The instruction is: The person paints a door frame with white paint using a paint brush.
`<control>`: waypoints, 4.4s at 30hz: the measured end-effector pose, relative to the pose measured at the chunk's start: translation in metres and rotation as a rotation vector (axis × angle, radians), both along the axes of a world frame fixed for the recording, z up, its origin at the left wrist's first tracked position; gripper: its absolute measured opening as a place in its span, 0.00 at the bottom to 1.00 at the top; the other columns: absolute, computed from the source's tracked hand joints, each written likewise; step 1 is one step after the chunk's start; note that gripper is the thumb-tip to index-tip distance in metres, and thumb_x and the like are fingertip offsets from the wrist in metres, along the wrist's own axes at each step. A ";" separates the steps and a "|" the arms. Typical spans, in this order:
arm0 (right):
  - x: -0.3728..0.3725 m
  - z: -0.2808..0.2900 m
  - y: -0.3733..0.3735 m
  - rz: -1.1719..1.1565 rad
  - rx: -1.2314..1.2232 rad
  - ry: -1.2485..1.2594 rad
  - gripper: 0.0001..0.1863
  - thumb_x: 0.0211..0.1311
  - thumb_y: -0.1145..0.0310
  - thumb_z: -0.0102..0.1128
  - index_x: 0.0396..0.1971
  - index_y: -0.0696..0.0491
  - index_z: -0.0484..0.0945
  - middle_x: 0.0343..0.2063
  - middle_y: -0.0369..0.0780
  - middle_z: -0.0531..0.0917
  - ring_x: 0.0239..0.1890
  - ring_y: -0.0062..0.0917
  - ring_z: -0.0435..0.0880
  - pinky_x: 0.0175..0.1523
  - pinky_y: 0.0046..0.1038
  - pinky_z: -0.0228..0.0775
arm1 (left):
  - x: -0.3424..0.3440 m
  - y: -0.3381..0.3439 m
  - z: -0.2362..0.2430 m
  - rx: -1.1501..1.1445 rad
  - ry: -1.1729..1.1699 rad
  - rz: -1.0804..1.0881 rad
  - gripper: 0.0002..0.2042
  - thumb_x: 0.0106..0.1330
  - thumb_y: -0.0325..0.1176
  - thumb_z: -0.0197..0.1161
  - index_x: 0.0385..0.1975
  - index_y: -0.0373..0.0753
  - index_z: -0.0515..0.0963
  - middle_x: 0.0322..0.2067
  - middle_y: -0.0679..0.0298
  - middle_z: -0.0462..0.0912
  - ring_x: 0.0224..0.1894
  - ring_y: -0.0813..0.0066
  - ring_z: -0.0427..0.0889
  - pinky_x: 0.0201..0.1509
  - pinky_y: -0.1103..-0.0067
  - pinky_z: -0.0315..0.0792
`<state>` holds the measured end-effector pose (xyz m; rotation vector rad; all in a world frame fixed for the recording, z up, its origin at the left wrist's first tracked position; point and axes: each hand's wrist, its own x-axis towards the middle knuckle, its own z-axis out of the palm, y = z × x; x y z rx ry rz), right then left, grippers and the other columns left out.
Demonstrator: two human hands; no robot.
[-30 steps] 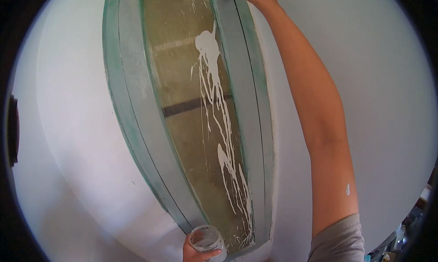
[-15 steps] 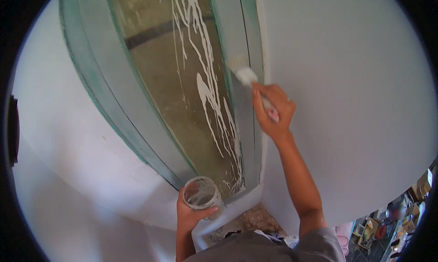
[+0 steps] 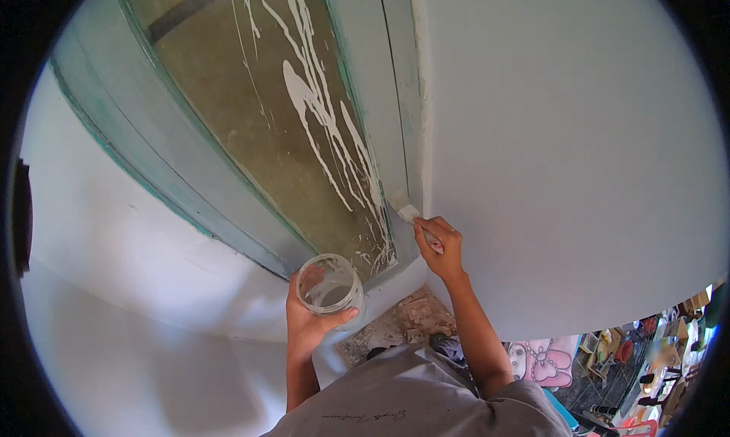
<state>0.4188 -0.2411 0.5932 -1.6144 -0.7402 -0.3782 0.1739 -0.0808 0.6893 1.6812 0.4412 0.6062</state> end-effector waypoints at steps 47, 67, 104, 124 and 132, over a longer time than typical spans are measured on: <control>-0.107 0.123 -0.076 0.305 -0.229 0.073 0.12 0.56 0.72 0.80 0.40 0.55 0.89 0.31 0.43 0.90 0.28 0.31 0.90 0.33 0.27 0.78 | 0.054 -0.025 -0.012 0.758 -0.037 -0.084 0.52 0.34 0.32 0.89 0.68 0.41 0.71 0.68 0.56 0.75 0.72 0.43 0.69 0.74 0.55 0.67; -0.112 0.120 -0.059 0.232 -0.413 -0.067 0.06 0.62 0.67 0.73 0.30 0.51 0.84 0.23 0.37 0.84 0.22 0.39 0.85 0.27 0.37 0.75 | 0.048 -0.041 -0.011 0.908 -0.116 -0.047 0.44 0.44 0.33 0.83 0.68 0.47 0.73 0.70 0.62 0.74 0.76 0.45 0.63 0.76 0.41 0.45; -0.176 0.147 -0.076 0.019 0.032 0.584 0.11 0.67 0.67 0.70 0.40 0.60 0.91 0.23 0.36 0.86 0.21 0.14 0.77 0.27 0.19 0.65 | 0.037 -0.013 0.013 0.576 -0.055 -0.166 0.49 0.40 0.39 0.90 0.66 0.35 0.71 0.60 0.50 0.79 0.61 0.51 0.81 0.65 0.62 0.75; -0.170 0.156 -0.068 0.046 0.010 0.597 0.10 0.61 0.72 0.70 0.38 0.64 0.90 0.24 0.42 0.88 0.26 0.20 0.86 0.34 0.23 0.75 | 0.035 -0.008 0.018 0.499 -0.081 -0.258 0.52 0.43 0.37 0.86 0.71 0.37 0.65 0.66 0.48 0.71 0.69 0.43 0.70 0.72 0.55 0.66; -0.162 0.155 -0.079 0.133 0.076 0.472 0.15 0.68 0.69 0.69 0.45 0.67 0.87 0.23 0.42 0.86 0.19 0.22 0.84 0.24 0.21 0.71 | 0.039 -0.014 0.029 0.550 -0.152 -0.215 0.50 0.42 0.39 0.87 0.70 0.37 0.68 0.65 0.48 0.73 0.69 0.44 0.71 0.73 0.57 0.67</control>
